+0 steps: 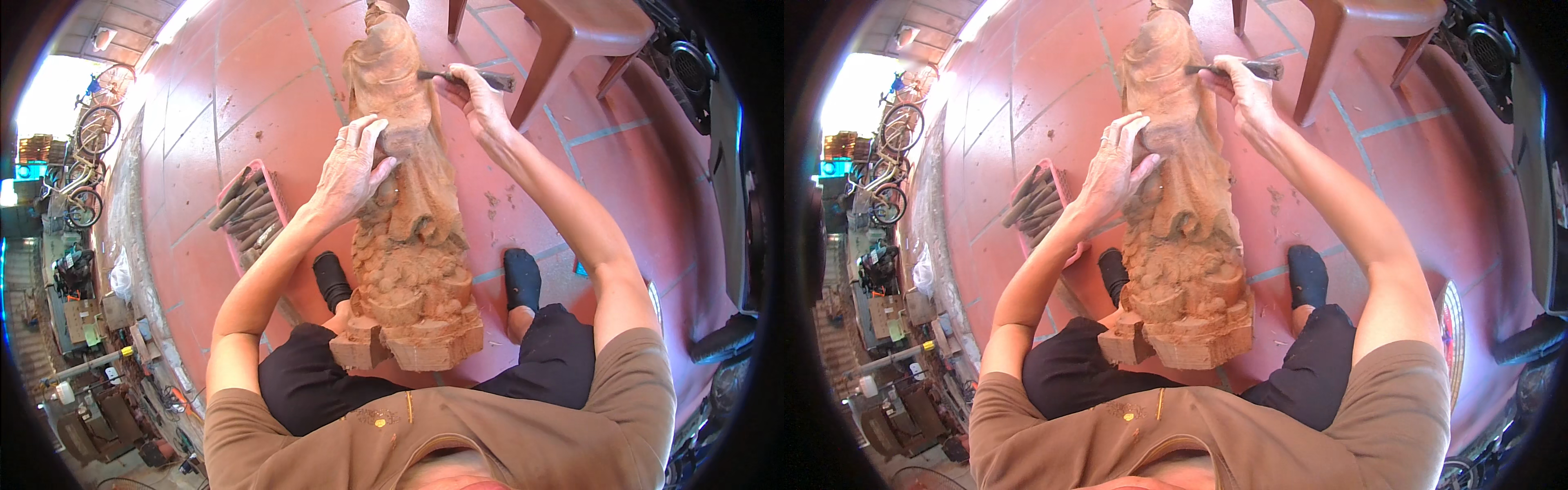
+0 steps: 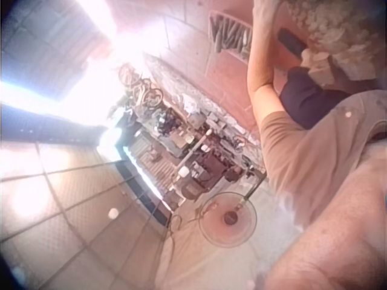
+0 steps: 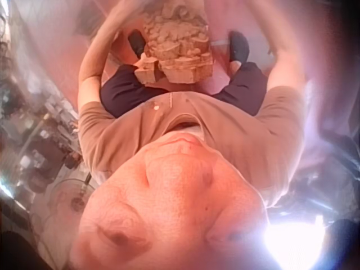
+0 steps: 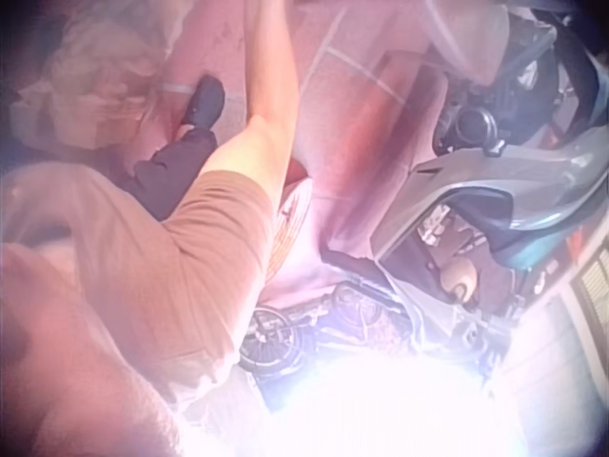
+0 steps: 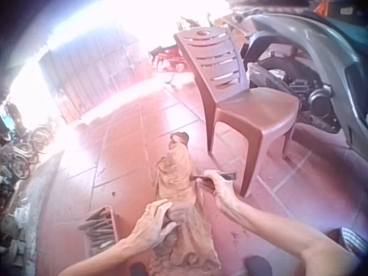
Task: The person carves a wooden sculpture using a chisel and mallet, focusing on refining the upper torso and shoulder area. They repeatedly strike the chisel to remove wood shavings and smooth the surface.
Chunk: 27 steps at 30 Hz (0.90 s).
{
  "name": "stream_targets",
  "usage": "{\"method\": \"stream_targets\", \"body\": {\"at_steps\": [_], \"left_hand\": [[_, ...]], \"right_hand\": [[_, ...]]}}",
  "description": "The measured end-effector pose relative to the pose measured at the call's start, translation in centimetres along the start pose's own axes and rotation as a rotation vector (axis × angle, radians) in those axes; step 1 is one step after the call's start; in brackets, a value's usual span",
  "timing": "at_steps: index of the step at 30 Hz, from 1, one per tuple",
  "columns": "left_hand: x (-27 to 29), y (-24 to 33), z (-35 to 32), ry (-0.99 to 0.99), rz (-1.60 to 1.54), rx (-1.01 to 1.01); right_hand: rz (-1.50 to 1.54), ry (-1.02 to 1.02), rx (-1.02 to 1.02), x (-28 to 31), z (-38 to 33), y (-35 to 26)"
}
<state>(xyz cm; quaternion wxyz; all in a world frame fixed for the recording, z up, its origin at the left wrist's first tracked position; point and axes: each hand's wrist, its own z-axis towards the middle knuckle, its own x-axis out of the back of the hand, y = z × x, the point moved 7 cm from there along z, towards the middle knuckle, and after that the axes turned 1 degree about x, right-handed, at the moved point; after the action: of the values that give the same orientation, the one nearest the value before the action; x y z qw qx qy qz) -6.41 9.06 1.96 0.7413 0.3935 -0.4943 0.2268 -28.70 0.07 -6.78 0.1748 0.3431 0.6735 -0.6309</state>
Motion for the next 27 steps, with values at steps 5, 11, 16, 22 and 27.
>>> {"method": "stream_targets", "body": {"at_steps": [5, 11, 16, 22, 27], "left_hand": [[-0.1, 0.3, 0.2, 0.005, -0.012, -0.02], [0.0, 0.3, -0.1, 0.006, -0.009, -0.007], [0.1, 0.3, 0.0, 0.005, 0.0, -0.011], [0.1, 0.1, 0.0, -0.002, 0.007, -0.008], [0.3, 0.4, -0.1, 0.015, 0.0, -0.026]], "right_hand": [[0.087, 0.092, 0.011, 0.8, 2.3, 1.1], [-0.017, 0.084, 0.03, 0.0, -0.6, 1.0], [-0.113, 0.006, 0.063, -2.1, -3.8, -0.2], [-0.026, 0.005, 0.044, -3.8, -4.0, -0.7], [-0.063, 0.03, 0.138, -1.2, -1.8, -1.1]]}}
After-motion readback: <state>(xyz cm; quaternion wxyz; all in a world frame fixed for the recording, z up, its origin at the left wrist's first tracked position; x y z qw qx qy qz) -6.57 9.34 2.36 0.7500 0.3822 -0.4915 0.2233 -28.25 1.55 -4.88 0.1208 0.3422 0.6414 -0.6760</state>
